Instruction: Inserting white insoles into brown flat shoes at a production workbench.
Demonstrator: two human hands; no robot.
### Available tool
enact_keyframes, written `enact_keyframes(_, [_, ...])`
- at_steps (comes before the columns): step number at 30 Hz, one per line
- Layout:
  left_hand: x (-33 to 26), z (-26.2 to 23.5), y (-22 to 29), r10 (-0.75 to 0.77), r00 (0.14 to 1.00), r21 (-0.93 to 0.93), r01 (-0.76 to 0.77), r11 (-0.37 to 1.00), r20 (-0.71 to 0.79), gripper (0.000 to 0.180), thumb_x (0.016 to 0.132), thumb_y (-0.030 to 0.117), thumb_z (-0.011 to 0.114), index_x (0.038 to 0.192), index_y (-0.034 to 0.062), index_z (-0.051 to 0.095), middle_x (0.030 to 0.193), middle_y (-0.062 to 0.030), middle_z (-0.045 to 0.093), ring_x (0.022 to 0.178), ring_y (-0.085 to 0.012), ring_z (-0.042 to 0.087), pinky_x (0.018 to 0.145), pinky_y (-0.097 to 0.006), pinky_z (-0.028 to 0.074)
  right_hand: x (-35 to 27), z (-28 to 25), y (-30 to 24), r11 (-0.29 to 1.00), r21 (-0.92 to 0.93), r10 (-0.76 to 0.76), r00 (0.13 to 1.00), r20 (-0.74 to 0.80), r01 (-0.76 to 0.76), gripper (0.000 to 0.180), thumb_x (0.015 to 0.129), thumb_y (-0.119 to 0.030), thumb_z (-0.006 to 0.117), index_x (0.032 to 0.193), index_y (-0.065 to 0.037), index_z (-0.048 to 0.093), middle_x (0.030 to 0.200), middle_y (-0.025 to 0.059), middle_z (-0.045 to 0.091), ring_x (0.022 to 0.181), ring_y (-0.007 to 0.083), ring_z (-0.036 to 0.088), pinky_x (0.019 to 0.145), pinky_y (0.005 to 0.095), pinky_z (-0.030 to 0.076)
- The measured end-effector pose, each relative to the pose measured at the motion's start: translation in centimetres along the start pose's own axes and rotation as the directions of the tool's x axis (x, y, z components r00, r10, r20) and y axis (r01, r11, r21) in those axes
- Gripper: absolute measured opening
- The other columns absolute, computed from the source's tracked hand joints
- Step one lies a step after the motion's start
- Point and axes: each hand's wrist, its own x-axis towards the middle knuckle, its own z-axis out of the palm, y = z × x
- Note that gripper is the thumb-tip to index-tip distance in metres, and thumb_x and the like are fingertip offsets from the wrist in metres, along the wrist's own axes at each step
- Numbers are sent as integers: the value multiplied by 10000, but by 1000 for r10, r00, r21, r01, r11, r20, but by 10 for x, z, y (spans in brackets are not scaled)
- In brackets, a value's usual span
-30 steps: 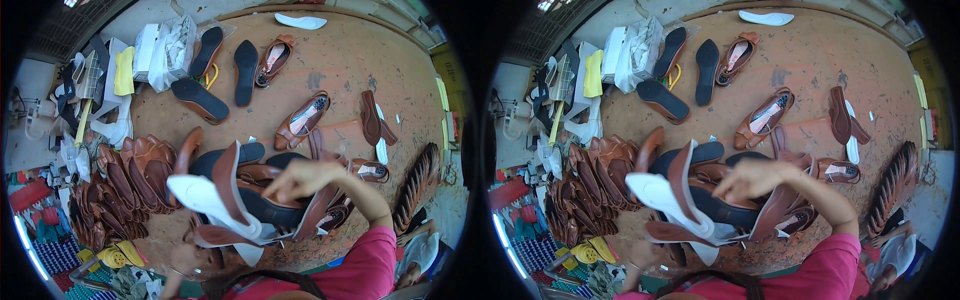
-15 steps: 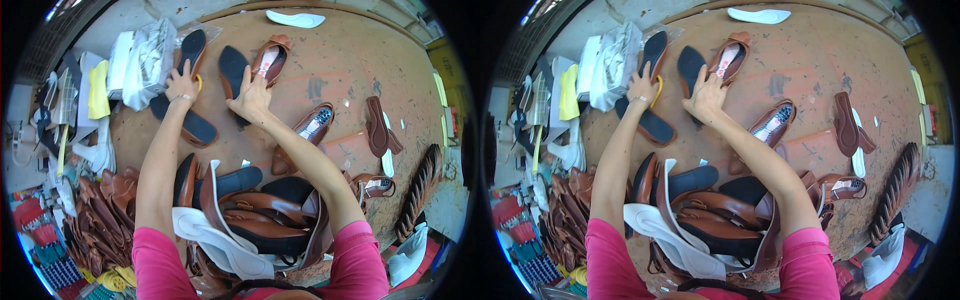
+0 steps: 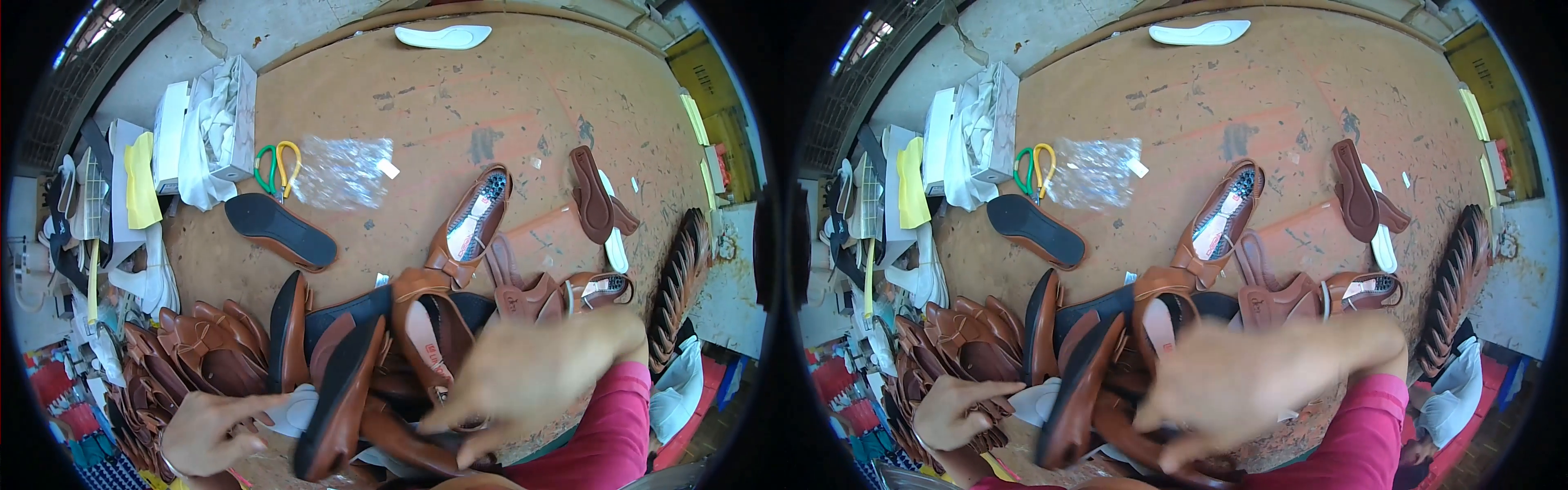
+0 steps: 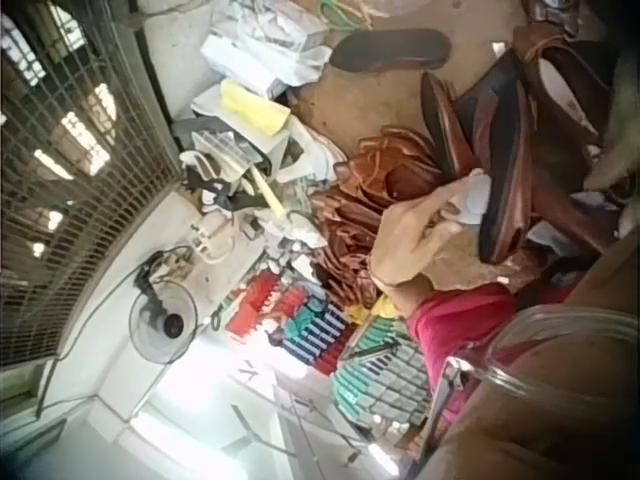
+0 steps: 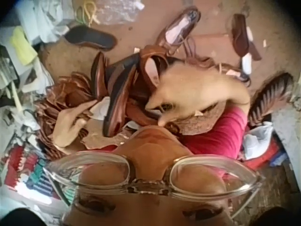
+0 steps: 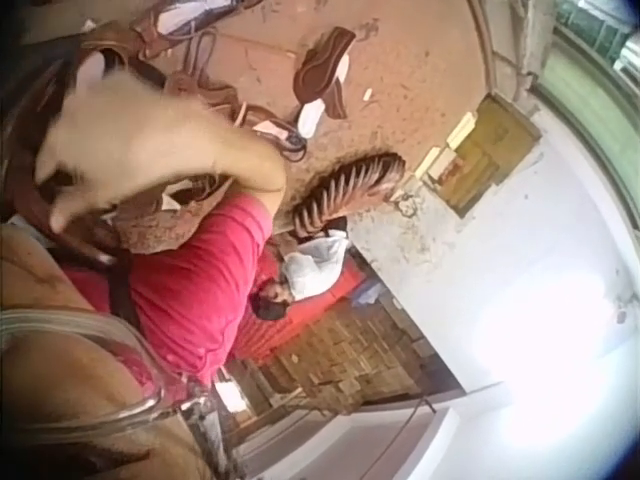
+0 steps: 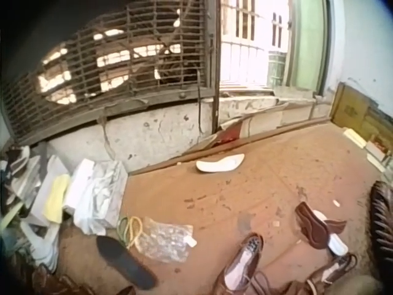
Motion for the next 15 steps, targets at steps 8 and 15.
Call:
enact_keyframes(8, [201,-1,-98,-71,656,26,137,990,-751,630,929,469,597,1424,99,474,1531,-363,190,1429,-488,221,1156,-453,247,38,-243,385,243,-108,121,140,-983,-964,485,863,-458,619,1286,-220,621,1365,164,554,1273,388,492,1071,541,348])
enact_keyframes(15, [289,28,-95,-30,494,76,193,978,-869,428,803,444,712,1049,111,605,1506,-404,183,1388,-636,64,1093,-627,287,-44,-240,463,312,-45,-200,-20,-980,-949,504,966,-478,459,1354,-177,574,1432,86,518,1320,375,447,1093,499,342])
